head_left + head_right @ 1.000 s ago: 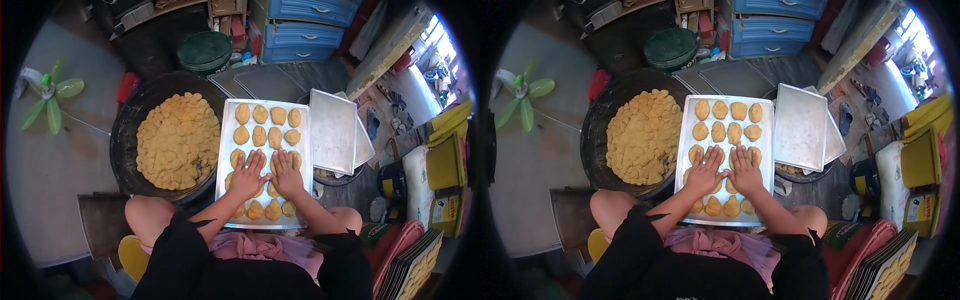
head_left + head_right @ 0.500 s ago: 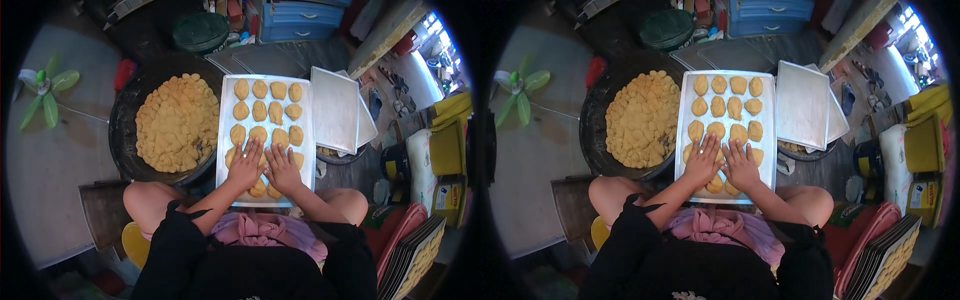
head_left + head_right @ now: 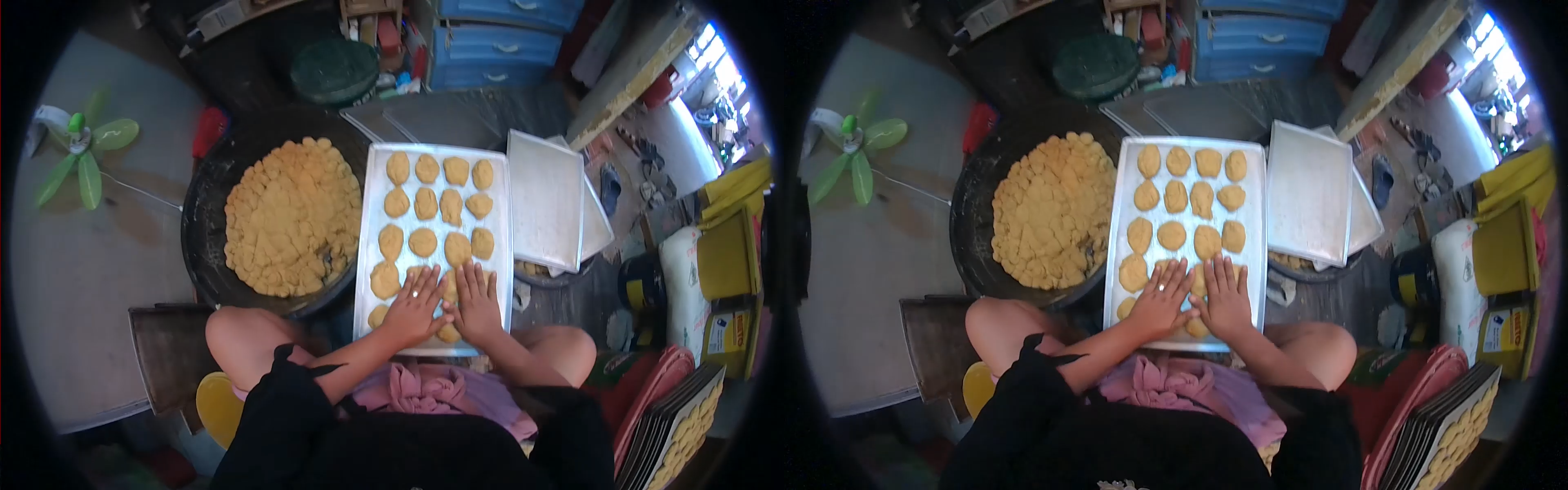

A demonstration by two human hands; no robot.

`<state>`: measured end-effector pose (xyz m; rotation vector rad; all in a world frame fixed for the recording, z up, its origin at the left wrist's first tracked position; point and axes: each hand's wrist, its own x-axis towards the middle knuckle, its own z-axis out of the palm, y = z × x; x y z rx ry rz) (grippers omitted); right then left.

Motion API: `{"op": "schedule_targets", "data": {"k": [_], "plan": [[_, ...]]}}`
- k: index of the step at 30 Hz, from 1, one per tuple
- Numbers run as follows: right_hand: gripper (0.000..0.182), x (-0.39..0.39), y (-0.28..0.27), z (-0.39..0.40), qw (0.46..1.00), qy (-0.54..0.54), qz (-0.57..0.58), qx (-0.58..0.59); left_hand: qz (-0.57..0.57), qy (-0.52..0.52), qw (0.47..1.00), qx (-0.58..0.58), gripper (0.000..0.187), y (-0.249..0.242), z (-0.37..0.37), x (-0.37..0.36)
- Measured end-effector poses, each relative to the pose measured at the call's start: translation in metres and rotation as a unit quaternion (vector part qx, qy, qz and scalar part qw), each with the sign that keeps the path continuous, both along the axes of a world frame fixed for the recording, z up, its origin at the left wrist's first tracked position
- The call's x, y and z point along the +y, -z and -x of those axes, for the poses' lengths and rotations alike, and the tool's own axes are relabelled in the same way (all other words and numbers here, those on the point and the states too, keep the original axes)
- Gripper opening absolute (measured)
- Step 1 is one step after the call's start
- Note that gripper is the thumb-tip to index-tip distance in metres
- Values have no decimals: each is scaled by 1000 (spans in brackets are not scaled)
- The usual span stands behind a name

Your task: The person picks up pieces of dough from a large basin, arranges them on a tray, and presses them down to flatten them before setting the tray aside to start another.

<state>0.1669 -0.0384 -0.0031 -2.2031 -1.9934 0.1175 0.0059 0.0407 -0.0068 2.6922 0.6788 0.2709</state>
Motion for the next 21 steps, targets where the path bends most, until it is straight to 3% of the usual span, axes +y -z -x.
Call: {"op": "schedule_targets", "data": {"k": [2, 5, 10, 12, 13, 14, 16, 19, 21], "plan": [[76, 11, -15, -1, 999, 17, -8, 39, -21, 6, 1000, -9, 76, -15, 0, 18], [75, 50, -22, -2, 998, 41, -41, 21, -23, -80, 997, 0, 79, -30, -6, 53], [75, 61, -1, -4, 999, 35, -8, 24, -32, -72, 994, 80, 77, 3, 0, 70], [77, 68, -3, -12, 999, 25, -10, 28, -21, -76, 997, 7, 78, 7, 5, 76], [77, 76, -18, -15, 997, 20, -25, 73, 45, -101, 993, -39, 70, -4, 4, 86], [76, 83, -31, -18, 992, 13, -35, 121, 40, -103, 993, -44, 70, -11, -3, 105], [69, 130, -56, -34, 984, -5, -112, 136, 87, -145, 971, -170, 60, -26, -19, 149], [48, 230, -60, -75, 974, 8, -182, 133, 53, -204, 965, -155, 52, -25, -50, 238], [34, 298, -63, -95, 988, 75, -49, 126, 85, -228, 964, -109, 51, -1, -67, 298]]}}
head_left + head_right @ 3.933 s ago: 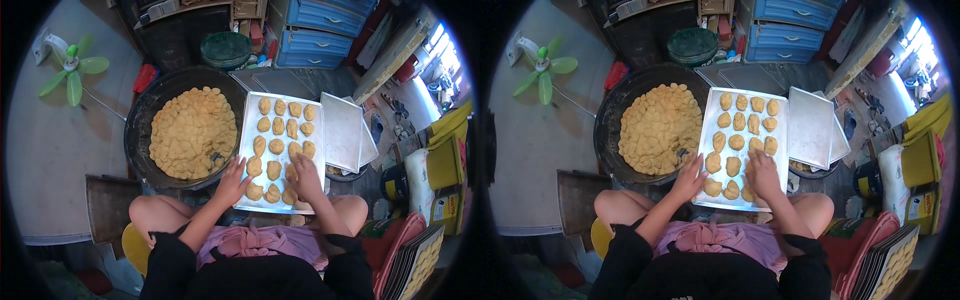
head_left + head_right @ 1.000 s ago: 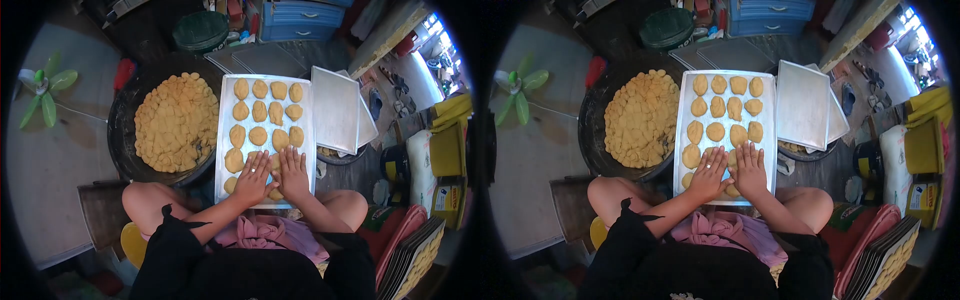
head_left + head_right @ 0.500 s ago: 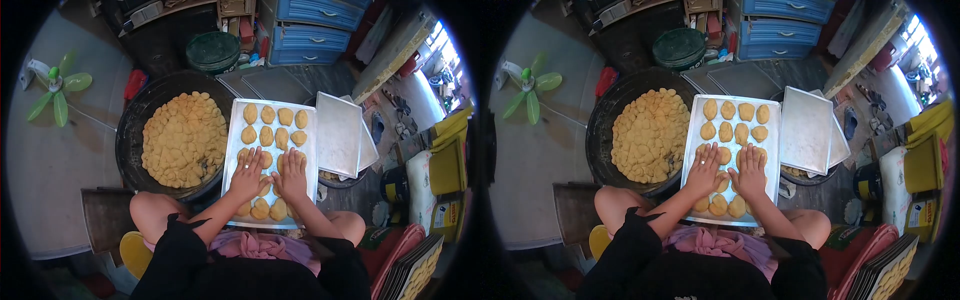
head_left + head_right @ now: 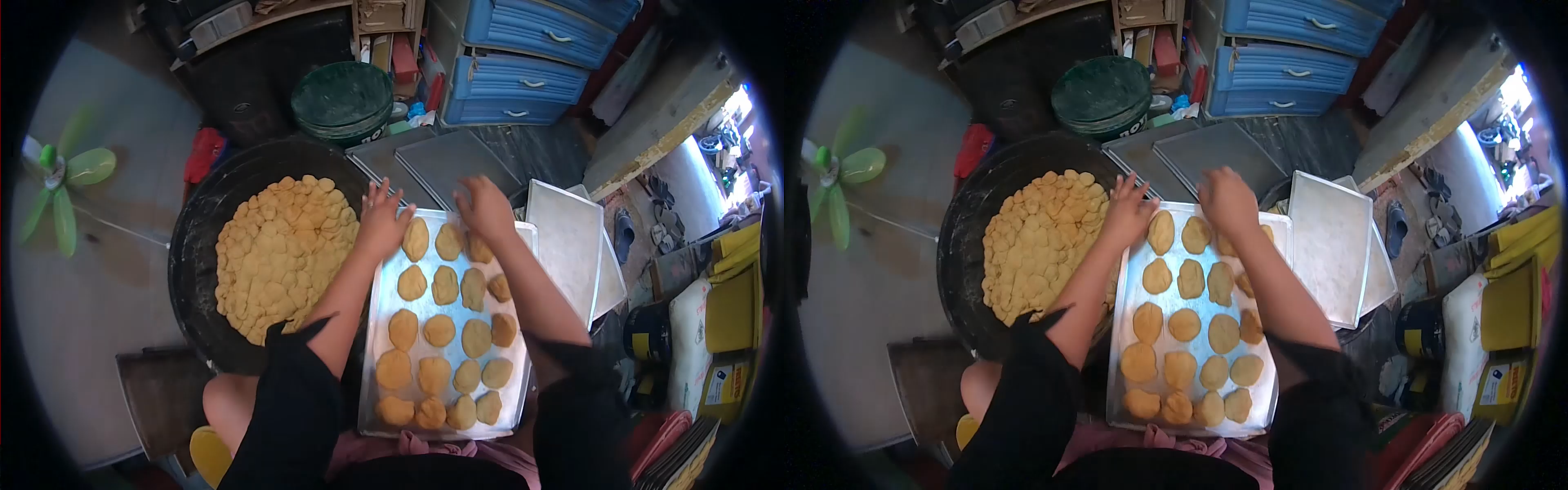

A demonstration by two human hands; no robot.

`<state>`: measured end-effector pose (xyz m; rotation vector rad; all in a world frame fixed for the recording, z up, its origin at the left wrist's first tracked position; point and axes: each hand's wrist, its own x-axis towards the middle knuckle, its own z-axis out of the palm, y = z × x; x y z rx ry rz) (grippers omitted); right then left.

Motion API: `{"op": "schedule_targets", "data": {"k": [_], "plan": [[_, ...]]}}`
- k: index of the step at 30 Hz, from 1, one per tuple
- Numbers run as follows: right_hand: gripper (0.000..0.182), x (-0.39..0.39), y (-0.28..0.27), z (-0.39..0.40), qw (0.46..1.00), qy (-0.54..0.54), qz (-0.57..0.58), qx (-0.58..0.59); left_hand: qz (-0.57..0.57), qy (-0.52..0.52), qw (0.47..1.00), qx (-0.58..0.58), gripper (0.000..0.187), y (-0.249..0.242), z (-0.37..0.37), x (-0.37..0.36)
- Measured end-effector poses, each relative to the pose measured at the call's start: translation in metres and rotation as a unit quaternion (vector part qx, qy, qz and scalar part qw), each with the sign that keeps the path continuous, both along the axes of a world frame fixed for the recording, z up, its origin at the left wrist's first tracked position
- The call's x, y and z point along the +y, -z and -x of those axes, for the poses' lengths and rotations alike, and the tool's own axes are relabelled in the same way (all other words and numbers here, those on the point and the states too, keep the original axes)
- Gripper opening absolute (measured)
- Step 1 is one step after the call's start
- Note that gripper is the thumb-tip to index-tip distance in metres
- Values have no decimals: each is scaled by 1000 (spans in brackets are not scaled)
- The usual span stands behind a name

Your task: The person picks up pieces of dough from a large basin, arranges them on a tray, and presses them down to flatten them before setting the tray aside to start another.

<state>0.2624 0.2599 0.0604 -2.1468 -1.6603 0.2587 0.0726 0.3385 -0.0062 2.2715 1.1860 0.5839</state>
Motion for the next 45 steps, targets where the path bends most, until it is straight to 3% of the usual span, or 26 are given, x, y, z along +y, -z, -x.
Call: {"op": "schedule_targets", "data": {"k": [2, 3, 5, 7, 9, 11, 14, 17, 23, 25, 29, 32, 34, 36, 40, 44, 45], "plan": [[31, 54, 24, -17, 999, -13, 29, -35, 39, -2, 999, 20, 49, 23, -16, 47], [31, 75, 36, -24, 999, -13, 35, -39, 46, 48, 997, 50, 47, 34, -21, 70], [38, 117, 61, -36, 975, -63, 200, -73, 51, 96, 991, 78, 45, 47, -29, 101], [38, 159, 118, -56, 962, -104, 236, -92, 2, 157, 955, 252, 43, 57, -39, 118], [38, 176, 156, -64, 942, -147, 285, -102, -36, 148, 955, 253, 40, 78, -38, 125], [41, 190, 172, -53, 937, -93, 316, -117, -54, 123, 954, 268, 42, 87, -29, 131], [39, 198, 169, -35, 885, -139, 427, -125, -56, 144, 956, 248, 43, 89, -18, 132], [43, 198, 150, -10, 875, -125, 460, -84, -64, 151, 963, 213, 41, 92, -17, 130], [48, 189, 139, -2, 883, -125, 450, -31, -48, 121, 979, 155, 51, 103, -19, 127], [46, 184, 124, 12, 885, -141, 442, -43, -85, 79, 992, 41, 65, 112, -19, 125], [40, 172, 94, 37, 864, -213, 446, -98, -71, 73, 990, 93, 78, 111, -28, 129], [37, 165, 106, 28, 887, -251, 369, -121, -40, -41, 998, 4, 70, 93, -44, 141], [35, 165, 110, 30, 882, -266, 368, -125, -17, -9, 957, 288, 56, 70, -47, 158], [36, 165, 111, 28, 884, -256, 376, -110, -36, -17, 963, 267, 37, 74, -57, 165], [42, 156, 113, 20, 897, -254, 350, -94, 24, -65, 946, 315, 31, 64, -72, 178], [43, 154, 122, 10, 907, -238, 335, -88, 115, -58, 954, 272, 31, 55, -76, 184], [44, 153, 117, 10, 895, -227, 379, -70, 138, -54, 952, 268, 31, 56, -79, 184]]}}
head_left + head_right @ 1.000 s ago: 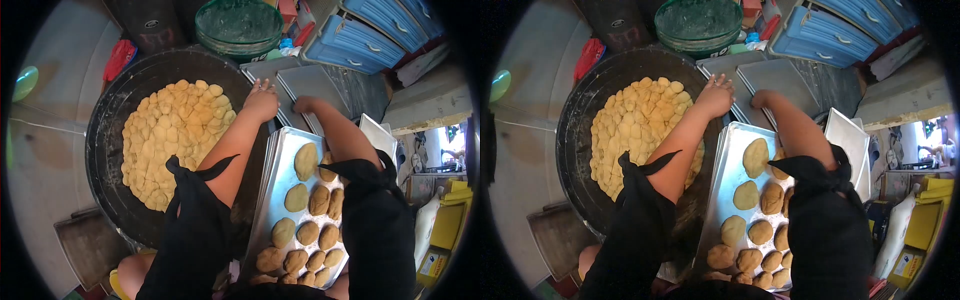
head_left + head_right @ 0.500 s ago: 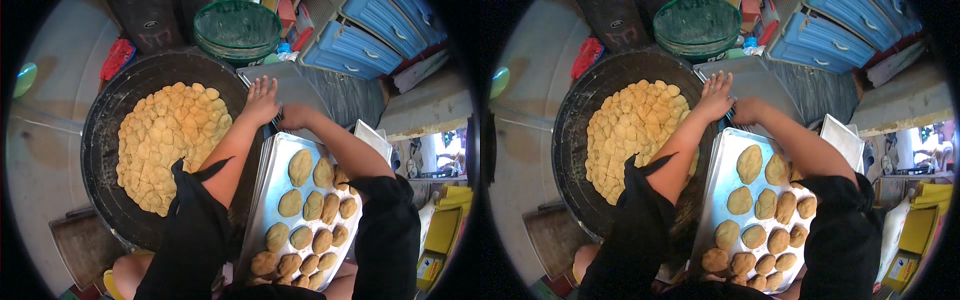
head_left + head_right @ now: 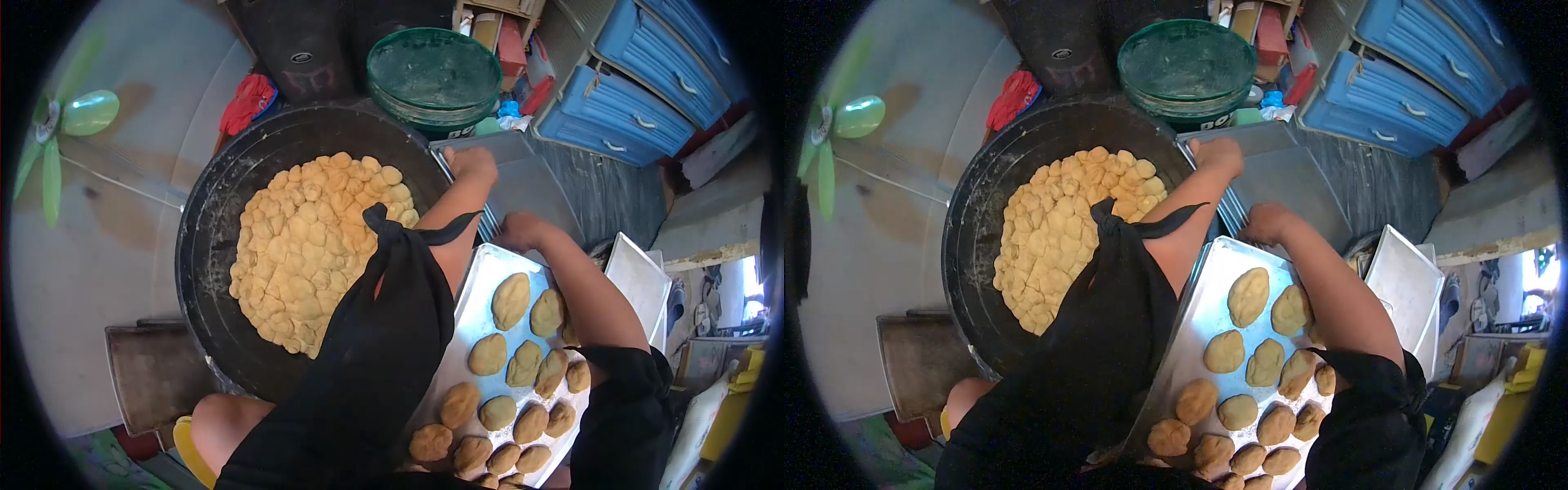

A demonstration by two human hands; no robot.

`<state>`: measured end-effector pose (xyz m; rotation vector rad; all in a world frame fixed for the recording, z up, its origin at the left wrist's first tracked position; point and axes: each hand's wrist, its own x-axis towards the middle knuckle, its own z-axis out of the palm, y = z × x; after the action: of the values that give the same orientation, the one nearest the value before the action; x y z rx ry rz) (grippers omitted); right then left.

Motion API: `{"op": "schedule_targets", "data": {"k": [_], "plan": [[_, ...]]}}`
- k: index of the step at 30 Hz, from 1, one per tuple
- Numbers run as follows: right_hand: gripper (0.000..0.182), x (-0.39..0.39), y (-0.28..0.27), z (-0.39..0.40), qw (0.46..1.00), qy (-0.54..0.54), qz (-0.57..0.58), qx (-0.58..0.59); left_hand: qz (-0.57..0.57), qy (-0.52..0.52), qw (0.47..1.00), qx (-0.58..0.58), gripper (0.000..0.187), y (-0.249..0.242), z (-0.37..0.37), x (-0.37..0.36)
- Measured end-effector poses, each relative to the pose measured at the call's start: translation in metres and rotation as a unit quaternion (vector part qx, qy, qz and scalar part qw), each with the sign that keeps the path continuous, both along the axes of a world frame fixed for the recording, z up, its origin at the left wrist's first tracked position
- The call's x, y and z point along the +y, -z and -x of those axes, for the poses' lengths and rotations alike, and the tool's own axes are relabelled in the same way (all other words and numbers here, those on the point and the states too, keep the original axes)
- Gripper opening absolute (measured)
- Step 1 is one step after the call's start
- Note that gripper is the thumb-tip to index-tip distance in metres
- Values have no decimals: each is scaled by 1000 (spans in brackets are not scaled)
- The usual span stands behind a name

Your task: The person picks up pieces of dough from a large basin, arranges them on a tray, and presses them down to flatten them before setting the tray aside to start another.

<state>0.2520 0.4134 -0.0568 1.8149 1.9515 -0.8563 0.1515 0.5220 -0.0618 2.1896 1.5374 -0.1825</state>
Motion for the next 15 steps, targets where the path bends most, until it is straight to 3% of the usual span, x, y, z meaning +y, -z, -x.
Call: {"op": "schedule_targets", "data": {"k": [4, 8, 10, 12, 13, 15], "plan": [[47, -2, -26, 2, 996, 20, 83, -27, -32, -31, 999, -21, 30, 9, -9, 1], [50, -8, -26, -2, 998, 32, 61, -8, -17, -43, 997, -66, 31, 45, -25, 25], [45, -14, -28, -1, 996, 29, -75, -40, 7, -51, 994, -94, 29, 57, -38, 41], [41, -22, -37, 6, 990, 33, -104, -93, 271, -118, 916, -272, 38, 56, -46, 48], [38, -24, -41, 9, 980, 36, -134, -146, 270, -118, 916, -273, 38, 54, -51, 47], [38, -20, -37, -6, 973, 64, -157, -159, 251, -150, 870, -397, 38, 34, -60, 35]]}}
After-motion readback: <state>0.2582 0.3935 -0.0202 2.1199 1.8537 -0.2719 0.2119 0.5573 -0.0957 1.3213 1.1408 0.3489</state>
